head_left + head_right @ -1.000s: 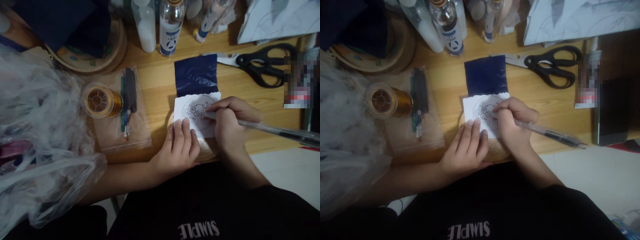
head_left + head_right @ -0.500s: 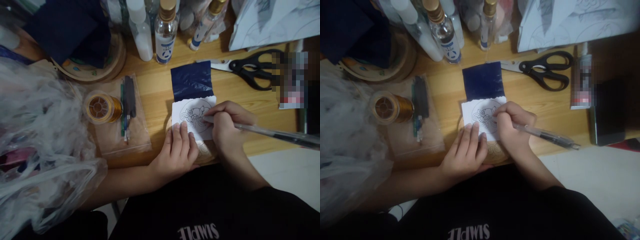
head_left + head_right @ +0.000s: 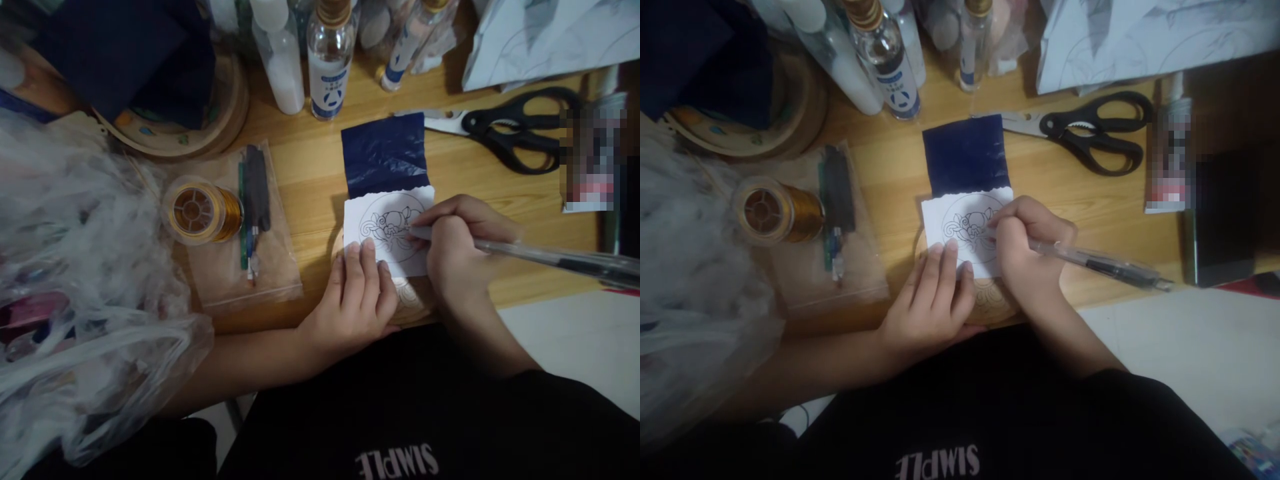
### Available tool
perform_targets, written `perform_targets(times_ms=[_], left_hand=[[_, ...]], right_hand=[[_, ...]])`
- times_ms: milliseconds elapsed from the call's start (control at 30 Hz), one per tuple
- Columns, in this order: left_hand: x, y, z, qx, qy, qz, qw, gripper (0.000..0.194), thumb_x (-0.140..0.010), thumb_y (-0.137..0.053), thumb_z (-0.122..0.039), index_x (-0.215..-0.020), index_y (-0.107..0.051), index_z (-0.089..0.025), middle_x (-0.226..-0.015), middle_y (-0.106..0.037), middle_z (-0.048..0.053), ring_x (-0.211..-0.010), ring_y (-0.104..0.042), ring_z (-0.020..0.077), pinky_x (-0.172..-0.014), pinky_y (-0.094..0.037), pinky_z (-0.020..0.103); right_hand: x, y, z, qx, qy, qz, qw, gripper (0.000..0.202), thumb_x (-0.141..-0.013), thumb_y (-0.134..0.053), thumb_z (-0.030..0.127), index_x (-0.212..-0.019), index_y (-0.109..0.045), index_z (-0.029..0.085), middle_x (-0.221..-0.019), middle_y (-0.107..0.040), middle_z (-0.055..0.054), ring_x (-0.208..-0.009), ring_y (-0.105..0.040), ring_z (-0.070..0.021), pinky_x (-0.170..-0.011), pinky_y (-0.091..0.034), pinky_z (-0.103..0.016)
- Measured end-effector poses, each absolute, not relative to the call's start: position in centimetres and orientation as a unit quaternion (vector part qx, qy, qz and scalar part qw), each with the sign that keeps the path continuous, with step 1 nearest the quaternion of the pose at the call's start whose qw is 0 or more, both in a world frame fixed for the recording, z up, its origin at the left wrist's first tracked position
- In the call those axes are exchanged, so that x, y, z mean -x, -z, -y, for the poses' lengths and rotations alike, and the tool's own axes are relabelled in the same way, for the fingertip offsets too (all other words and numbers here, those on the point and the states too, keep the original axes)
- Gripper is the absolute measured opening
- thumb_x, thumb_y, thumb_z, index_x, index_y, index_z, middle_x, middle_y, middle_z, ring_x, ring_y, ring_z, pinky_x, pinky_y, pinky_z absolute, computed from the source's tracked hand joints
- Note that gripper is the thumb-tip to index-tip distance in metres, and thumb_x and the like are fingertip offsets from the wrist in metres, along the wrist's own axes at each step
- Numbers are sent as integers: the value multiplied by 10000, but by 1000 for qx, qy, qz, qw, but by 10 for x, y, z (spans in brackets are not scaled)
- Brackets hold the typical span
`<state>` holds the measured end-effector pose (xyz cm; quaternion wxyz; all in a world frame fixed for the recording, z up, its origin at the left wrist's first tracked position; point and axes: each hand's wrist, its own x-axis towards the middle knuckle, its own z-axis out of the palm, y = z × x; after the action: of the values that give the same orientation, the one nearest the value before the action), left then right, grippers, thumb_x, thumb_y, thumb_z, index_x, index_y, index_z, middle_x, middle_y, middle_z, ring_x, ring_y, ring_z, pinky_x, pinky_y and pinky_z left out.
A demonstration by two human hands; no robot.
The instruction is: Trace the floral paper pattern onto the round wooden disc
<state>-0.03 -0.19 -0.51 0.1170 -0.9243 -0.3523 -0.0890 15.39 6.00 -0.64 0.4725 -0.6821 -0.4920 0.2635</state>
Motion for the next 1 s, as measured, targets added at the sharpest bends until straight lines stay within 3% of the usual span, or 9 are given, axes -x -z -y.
perform_targets(times_ms=[1000], left_hand=[[1, 2, 0, 925, 82, 351, 119, 752, -949, -375, -681, -1194, -590, -3, -1244, -648, 291, -1119, -674, 374, -941, -553, 435]], right_hand=[[-155, 9, -59, 666, -251, 506, 488, 288, -649, -414, 12, -526, -610, 183, -466, -545, 56, -433, -488, -64, -412, -361, -194]])
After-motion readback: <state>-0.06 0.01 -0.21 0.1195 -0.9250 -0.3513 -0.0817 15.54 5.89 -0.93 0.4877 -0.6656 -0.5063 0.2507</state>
